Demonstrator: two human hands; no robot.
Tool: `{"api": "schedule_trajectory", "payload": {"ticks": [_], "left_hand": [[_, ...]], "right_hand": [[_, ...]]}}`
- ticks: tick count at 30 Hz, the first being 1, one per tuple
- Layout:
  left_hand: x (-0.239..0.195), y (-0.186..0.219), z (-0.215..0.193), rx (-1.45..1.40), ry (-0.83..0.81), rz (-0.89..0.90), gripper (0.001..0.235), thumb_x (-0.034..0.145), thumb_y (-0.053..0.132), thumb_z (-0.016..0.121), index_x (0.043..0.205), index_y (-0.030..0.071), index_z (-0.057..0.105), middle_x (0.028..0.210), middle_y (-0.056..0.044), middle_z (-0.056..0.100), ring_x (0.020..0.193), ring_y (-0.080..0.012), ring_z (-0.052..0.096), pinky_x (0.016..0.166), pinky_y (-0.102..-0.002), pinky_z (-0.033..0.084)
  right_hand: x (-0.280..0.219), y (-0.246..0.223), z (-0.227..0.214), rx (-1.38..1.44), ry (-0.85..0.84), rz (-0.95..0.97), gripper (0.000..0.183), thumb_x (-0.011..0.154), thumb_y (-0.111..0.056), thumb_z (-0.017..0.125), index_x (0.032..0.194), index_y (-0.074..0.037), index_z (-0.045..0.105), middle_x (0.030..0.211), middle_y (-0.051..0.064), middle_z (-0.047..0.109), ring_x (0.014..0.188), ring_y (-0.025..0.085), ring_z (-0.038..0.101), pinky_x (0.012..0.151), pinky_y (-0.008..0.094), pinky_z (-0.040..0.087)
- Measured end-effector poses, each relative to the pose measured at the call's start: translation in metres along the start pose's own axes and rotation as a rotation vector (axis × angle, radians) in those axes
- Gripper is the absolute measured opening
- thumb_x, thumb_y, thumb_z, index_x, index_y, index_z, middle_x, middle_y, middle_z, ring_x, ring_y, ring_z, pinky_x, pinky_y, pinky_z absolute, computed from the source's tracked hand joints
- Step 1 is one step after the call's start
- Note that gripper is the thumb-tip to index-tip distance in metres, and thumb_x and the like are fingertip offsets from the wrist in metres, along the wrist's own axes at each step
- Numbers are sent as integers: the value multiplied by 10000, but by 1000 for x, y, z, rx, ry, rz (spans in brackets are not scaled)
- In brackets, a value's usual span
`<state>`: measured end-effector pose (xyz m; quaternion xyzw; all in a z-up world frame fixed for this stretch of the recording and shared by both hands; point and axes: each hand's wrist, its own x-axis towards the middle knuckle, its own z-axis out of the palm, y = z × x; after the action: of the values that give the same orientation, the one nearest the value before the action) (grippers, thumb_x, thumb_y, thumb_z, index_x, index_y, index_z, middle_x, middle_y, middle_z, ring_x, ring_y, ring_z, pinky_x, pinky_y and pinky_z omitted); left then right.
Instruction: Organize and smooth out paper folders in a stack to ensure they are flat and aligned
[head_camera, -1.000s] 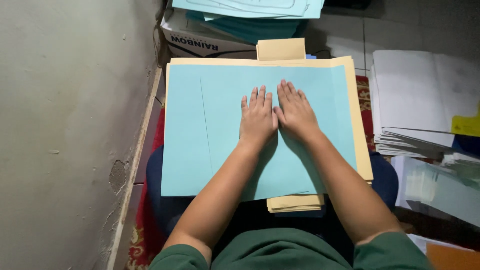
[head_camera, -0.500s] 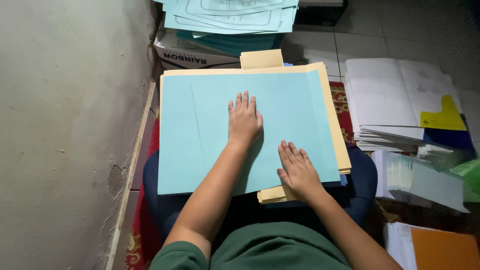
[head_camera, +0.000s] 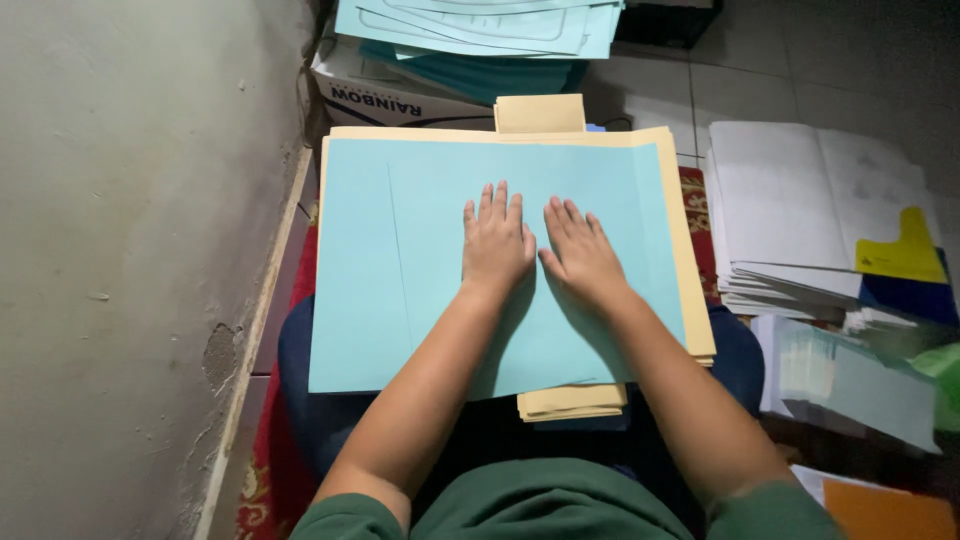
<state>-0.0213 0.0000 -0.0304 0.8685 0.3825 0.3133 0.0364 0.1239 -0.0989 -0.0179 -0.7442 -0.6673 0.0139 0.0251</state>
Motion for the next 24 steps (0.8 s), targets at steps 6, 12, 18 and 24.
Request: {"api": "schedule_trajectory", "payload": {"ticks": [6,12,18,24], "left_hand": [[3,2,-5,-17,4,-3,519,860,275,565,1338,79,616,1449,-204,570,1396,-375,506,1129,-591,348],[5,4,-10,-34,-8,-20,534,861,258,547,1359,71,590,1450,-202,565,1399,-381,499,1133,-591,340],[2,2,0,-19,16,-17,501,870,273,554,1332,83,601,1454,-191,564,1408,-368,492,1135,-590,340],[3,1,3,-18,12,-16,507,862,244,558,1338,78,615,1456,-198,567,1406,-365,500,1134,-597,344]], "right_hand": [[84,14,-1,-4,77,-3,735,1051,-510,333,1645,-85,255,1706,133,255,1570,300,234,1250,530,170],[99,12,-3,16,61,34,748,1037,-504,347,1650,-88,242,1716,123,226,1575,292,215,1252,521,156],[75,9,5,-6,66,39,742,1033,-499,356,1639,-80,270,1709,131,248,1569,290,236,1249,503,171],[-5,-8,5,-13,49,17,750,1021,-502,349,1645,-103,235,1713,116,235,1567,278,236,1260,480,160]]}}
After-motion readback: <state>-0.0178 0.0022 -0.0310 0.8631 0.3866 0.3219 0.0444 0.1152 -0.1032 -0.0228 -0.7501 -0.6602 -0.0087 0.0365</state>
